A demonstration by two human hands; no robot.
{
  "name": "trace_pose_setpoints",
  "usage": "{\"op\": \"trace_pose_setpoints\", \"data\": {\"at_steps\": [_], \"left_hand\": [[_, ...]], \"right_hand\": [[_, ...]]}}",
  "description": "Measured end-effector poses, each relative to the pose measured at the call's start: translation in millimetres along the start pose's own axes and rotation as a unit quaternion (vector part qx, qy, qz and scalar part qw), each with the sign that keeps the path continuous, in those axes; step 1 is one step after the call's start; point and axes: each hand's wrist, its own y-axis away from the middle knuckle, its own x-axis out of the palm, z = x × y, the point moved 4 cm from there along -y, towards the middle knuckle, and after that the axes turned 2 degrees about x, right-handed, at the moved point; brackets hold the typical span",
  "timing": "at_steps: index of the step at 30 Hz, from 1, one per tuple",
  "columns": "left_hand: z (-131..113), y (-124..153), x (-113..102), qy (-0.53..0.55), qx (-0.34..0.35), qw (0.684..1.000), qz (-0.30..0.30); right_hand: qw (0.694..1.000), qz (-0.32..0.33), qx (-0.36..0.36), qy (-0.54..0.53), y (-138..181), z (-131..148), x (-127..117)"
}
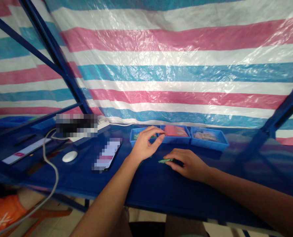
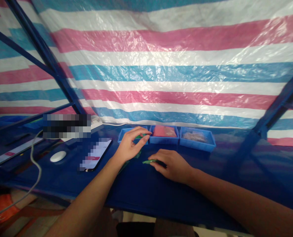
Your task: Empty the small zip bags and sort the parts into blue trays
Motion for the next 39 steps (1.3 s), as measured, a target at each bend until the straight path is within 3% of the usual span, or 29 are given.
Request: {"op": "trace_pose_setpoints", "data": {"at_steps": [4,8,13,17,23,30,33,36,39], "left_hand": [[-5,3,19,0.045,0.002,0.996,0.083],[1,5,32,0.036,-0.019,0.995,0.095],[8,4,36,0.075,-0.048,0.994,0.069],[6,5,35,0.086,-0.051,0.992,0.081],[-11,5,34,-0.013,0.054,0.992,0.11],[-10,2,32,-0.031,0.12,0.992,0.034],[-8,3,32,-0.025,0.097,0.995,0.023],[-5,5,34,-0.018,0.044,0.999,0.024],[-1,7,37,-0.012,-0.002,0.999,0.037]], "right_hand": [[0.962,-0.129,0.151,-0.19,1,-30,-10],[0.925,-0.158,0.187,-0.291,-3,-42,-13],[0.918,-0.188,0.192,-0.292,-3,-39,-16],[0.923,-0.182,0.199,-0.274,-2,-41,-17],[0.907,-0.18,0.225,-0.306,-1,-51,-18],[0.898,-0.188,0.218,-0.333,-1,-49,-18],[0.899,-0.21,0.194,-0.333,-1,-44,-22],[0.924,-0.191,0.164,-0.289,-2,-36,-23],[0.929,-0.174,0.179,-0.273,-2,-37,-20]]}}
